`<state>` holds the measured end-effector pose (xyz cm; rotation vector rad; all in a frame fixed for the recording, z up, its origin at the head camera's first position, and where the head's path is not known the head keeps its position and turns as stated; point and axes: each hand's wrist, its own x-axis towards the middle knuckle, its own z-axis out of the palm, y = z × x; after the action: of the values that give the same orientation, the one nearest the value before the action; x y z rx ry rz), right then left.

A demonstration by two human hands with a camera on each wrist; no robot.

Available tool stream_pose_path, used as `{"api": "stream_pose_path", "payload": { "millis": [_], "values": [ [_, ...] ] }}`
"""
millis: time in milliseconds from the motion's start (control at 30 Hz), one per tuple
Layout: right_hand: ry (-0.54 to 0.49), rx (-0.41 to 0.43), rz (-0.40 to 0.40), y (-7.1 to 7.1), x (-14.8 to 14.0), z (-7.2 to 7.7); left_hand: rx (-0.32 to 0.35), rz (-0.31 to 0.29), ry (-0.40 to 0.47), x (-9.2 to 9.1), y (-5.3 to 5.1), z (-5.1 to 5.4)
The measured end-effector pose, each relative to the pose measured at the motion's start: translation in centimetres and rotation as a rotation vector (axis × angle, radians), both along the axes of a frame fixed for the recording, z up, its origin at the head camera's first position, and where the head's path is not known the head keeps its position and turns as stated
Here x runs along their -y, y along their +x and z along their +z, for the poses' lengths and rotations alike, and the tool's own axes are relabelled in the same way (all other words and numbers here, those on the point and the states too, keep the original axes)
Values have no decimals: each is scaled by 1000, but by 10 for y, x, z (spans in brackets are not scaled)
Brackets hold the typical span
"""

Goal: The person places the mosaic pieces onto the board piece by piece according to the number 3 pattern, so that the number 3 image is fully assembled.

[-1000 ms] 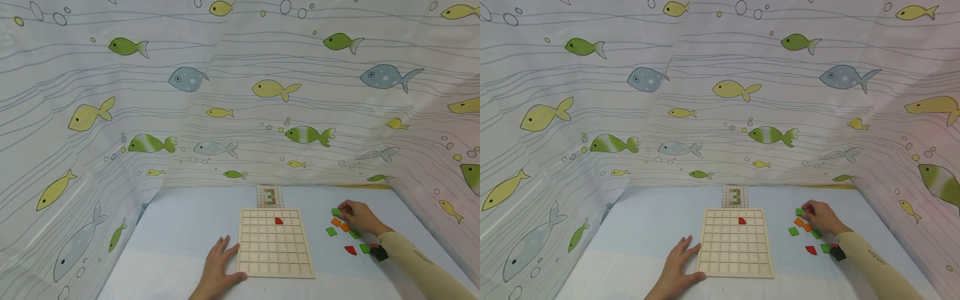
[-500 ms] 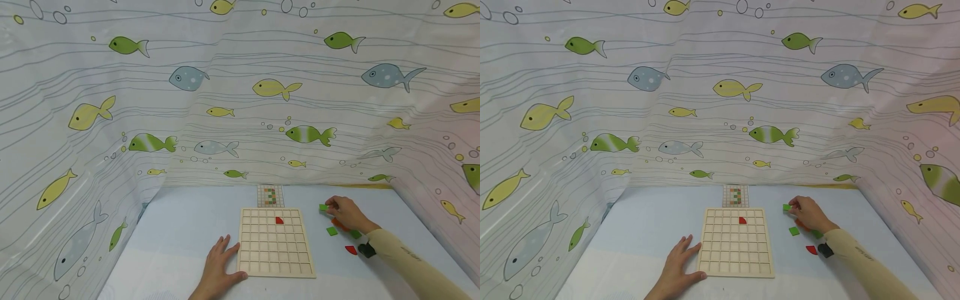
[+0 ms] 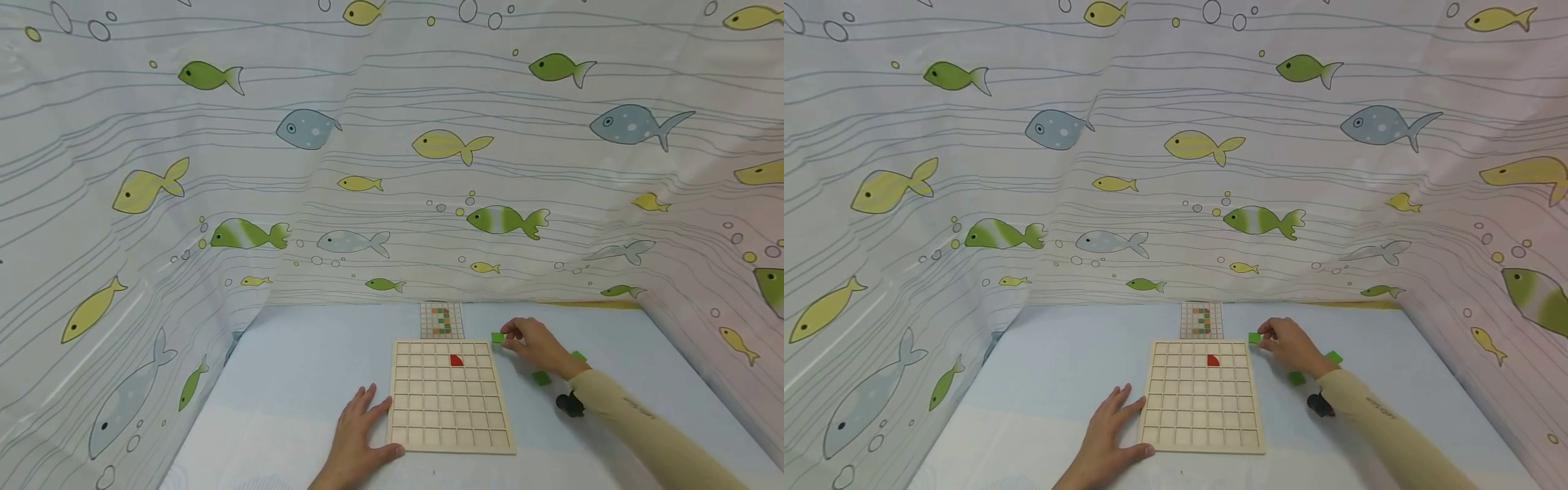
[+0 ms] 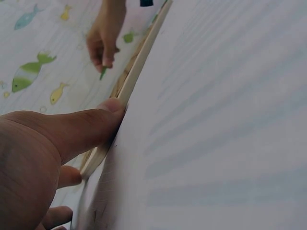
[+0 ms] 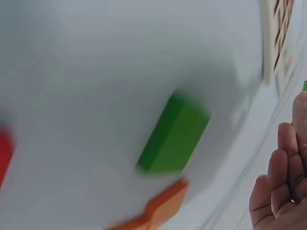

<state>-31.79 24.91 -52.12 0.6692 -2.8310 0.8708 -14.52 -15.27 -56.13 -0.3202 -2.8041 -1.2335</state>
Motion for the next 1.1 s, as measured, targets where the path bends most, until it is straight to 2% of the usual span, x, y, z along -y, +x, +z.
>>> {"api": "stream_pose_path", "payload": {
  "millis": [367, 700, 1100],
  "values": [
    [-9, -19, 74, 4, 39, -4, 1, 2, -6, 1, 0, 0],
    [-73, 125, 62, 4, 65, -4, -11, 0, -7, 1, 0, -2],
    [-57, 84, 129, 2, 88, -6, -39, -1, -12, 1, -2, -6]
  ]
}}
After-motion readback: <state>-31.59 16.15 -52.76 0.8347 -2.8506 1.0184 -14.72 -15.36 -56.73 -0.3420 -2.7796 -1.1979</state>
